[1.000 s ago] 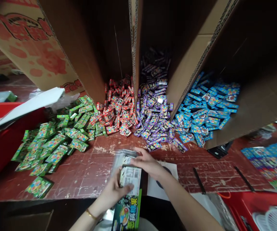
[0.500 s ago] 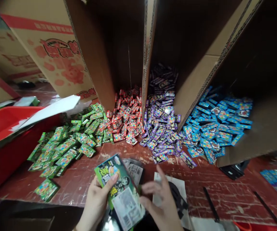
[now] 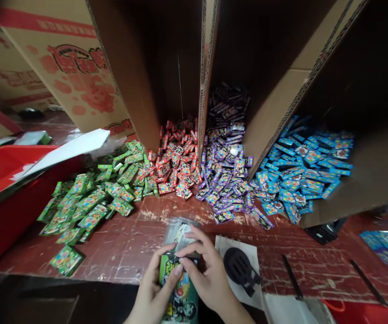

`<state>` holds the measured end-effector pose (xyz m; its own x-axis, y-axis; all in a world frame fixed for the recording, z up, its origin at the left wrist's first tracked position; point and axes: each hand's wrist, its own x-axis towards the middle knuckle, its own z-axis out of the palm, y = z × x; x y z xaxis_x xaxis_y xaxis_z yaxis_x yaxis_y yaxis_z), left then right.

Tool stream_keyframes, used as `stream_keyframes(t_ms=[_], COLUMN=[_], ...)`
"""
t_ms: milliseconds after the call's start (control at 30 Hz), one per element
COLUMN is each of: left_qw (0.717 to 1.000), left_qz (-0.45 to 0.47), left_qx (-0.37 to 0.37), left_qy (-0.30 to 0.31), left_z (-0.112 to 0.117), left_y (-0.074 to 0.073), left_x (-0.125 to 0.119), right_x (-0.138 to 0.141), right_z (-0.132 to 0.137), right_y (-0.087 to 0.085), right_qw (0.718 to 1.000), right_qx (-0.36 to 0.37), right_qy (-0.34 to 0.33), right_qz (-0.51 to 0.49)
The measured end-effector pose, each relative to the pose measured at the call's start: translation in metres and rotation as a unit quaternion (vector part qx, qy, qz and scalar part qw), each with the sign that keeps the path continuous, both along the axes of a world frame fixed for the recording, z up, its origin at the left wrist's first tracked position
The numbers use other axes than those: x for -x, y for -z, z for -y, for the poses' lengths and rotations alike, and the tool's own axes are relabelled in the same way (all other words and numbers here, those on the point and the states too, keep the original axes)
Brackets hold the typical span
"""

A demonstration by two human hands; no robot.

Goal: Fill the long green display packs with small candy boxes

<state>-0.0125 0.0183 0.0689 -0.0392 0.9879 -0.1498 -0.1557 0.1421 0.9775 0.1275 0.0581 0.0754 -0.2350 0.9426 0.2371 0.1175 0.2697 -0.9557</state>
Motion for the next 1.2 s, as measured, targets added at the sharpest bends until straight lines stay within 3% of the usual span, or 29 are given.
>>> stream_keyframes(t_ms=[100, 167, 200, 333, 467, 667, 800, 900, 1200], left_qw=[0.997, 0.997, 0.997, 0.995, 0.996, 0.993, 1.000, 0.998, 0.998], left_qz=[-0.021, -0.027, -0.031, -0.045, 0.004, -0.069, -0.013, 0.029, -0.020], left_qx=[0.001, -0.006, -0.015, -0.076, -0.088, -0.088, -0.005, 0.047, 0.014], left_qy=[0.072, 0.071, 0.065, 0.035, -0.021, 0.029, 0.017, 0.024, 0.055], left_z=[-0.009, -0.014, -0.015, -0.018, -0.017, -0.018, -0.022, -0.026, -0.034], left_y=[0.000, 0.001, 0.001, 0.001, 0.000, -0.012, -0.020, -0.022, -0.015], left_x=[0.006, 0.006, 0.005, -0.001, -0.004, 0.001, 0.003, 0.002, -0.002], right_x=[0.001, 0.003, 0.004, 0.009, 0.011, 0.004, -0.006, -0.016, -0.030], right_z=[0.010, 0.018, 0.021, 0.025, 0.021, 0.019, 0.009, -0.001, -0.005], right_y=[0.006, 0.013, 0.017, 0.024, 0.020, 0.008, -0.008, -0.015, 0.003], right_qw=[0.987, 0.963, 0.958, 0.973, 0.965, 0.968, 0.951, 0.932, 0.923], right_qx=[-0.050, -0.068, -0.062, 0.000, -0.006, 0.111, 0.218, 0.279, 0.295], right_qy=[0.153, 0.258, 0.278, 0.225, 0.228, 0.167, 0.081, 0.054, 0.072], right_qz=[-0.016, -0.025, -0.030, -0.058, -0.130, -0.150, -0.204, -0.227, -0.237])
